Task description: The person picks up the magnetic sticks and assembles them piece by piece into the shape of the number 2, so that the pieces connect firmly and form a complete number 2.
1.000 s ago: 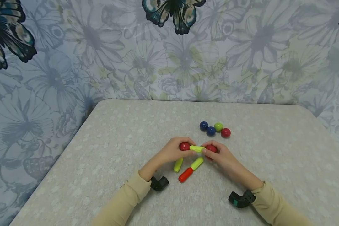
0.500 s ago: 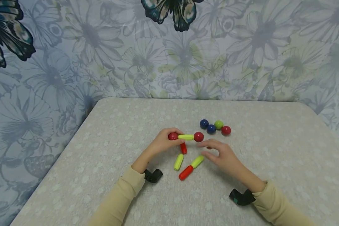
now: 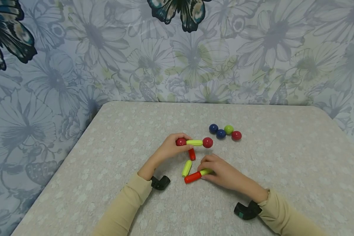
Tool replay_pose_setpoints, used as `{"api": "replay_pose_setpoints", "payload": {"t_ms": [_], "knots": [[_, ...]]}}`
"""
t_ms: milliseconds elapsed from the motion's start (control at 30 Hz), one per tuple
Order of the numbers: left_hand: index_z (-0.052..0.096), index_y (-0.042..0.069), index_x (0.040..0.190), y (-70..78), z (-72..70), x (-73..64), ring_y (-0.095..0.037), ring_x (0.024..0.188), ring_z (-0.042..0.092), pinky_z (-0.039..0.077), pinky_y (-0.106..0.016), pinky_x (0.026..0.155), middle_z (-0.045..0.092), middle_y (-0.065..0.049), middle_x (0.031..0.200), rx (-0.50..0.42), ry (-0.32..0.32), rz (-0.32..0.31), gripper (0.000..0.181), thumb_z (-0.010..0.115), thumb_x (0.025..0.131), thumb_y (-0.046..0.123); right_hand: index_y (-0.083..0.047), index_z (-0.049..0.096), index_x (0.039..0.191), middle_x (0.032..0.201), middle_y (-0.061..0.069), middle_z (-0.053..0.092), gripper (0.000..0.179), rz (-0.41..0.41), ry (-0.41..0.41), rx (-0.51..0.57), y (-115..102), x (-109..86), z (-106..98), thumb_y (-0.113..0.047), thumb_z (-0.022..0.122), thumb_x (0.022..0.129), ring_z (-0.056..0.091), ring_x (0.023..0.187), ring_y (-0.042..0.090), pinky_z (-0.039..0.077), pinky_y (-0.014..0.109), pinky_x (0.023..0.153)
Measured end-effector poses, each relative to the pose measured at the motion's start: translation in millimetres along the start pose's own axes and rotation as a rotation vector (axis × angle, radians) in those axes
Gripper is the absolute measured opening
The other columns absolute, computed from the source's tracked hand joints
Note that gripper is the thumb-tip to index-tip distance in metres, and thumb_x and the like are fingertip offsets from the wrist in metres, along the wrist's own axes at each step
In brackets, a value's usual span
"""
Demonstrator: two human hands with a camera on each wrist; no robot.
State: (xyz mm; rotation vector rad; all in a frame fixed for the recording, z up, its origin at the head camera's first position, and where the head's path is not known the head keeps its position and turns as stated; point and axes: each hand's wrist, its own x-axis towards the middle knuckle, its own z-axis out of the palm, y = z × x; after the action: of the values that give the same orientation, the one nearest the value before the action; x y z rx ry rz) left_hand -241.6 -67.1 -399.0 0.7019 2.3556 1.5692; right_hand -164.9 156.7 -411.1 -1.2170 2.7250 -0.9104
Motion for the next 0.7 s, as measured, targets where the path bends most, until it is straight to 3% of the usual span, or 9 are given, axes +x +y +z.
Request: {"api": "replay_pose_setpoints", "payload": {"t_ms": [333, 700], "knots": [[0.066, 0.007, 0.104, -0.5, -0.5, 0.9, -0.013, 0.072, 0.056, 0.047, -0.025, 0.061, 0.064, -0.003, 0.09, -0.015, 0.002, -0.011, 0.02, 0.069, 0.086, 0.014, -0.014, 0.068, 0.097, 0.093, -0.008, 0.055, 0.015, -0.089, 0.022, -0.083, 2.1, -2.0, 0.2, -0.009, 0.07, 0.083, 0.048, 0.085, 0.009, 0.045, 0.027, 0.073], [0.065, 0.005, 0.106, -1.4, -2.1, 0.2, -0.014, 0.074, 0.056, 0.048, -0.025, 0.063, 0.063, -0.004, 0.093, -0.016, -0.002, -0.016, 0.021, 0.068, 0.086, 0.014, -0.013, 0.071, 0.096, 0.089, -0.009, 0.057, 0.015, -0.064, 0.051, -0.117, -0.1, -2.9, -1.7, -0.011, 0.074, 0.081, 0.051, 0.08, 0.007, 0.046, 0.026, 0.07]]}}
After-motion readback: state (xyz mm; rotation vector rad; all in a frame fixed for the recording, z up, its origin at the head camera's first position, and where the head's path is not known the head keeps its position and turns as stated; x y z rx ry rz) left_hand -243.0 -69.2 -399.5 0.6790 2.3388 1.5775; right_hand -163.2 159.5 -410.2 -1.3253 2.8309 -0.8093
